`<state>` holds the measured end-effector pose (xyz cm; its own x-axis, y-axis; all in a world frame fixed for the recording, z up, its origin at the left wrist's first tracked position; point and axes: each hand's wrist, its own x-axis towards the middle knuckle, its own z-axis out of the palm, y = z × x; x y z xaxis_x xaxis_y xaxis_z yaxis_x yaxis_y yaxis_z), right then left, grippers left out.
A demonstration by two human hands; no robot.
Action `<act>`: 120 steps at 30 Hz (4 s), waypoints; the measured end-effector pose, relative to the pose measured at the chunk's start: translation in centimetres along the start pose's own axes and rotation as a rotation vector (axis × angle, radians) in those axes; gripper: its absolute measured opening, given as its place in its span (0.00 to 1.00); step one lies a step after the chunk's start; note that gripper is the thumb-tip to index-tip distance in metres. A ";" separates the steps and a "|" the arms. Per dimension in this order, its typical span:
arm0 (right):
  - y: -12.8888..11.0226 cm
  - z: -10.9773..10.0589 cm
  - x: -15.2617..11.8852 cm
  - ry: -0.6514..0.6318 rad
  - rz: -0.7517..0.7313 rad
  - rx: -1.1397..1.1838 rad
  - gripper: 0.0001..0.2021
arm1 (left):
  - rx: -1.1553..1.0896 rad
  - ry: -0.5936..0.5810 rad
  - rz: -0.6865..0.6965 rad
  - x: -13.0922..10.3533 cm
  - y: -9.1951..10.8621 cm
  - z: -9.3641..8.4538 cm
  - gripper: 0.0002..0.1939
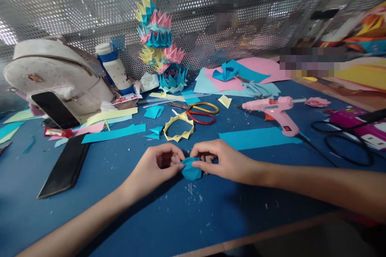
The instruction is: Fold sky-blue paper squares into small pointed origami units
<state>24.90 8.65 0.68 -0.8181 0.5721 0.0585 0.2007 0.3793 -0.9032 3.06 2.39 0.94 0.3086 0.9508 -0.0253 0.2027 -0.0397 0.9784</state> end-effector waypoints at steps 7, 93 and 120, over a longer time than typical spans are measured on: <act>0.0 0.1 -0.1 -0.007 0.013 -0.006 0.07 | 0.072 -0.045 0.040 -0.3 0.2 0.5 0.04; 0.0 -2.2 0.1 -0.065 -0.976 -0.939 0.13 | 1.130 -0.023 0.829 -3.8 -0.5 -0.1 0.17; 1.3 -2.7 0.6 -0.102 -0.662 -0.791 0.11 | 1.128 -0.084 0.733 -3.7 -1.0 -1.4 0.18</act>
<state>26.15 11.43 0.71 -0.9277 0.0246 0.3726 -0.0397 0.9857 -0.1640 0.45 -0.65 0.30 0.7217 0.5819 0.3750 0.6032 -0.7944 0.0718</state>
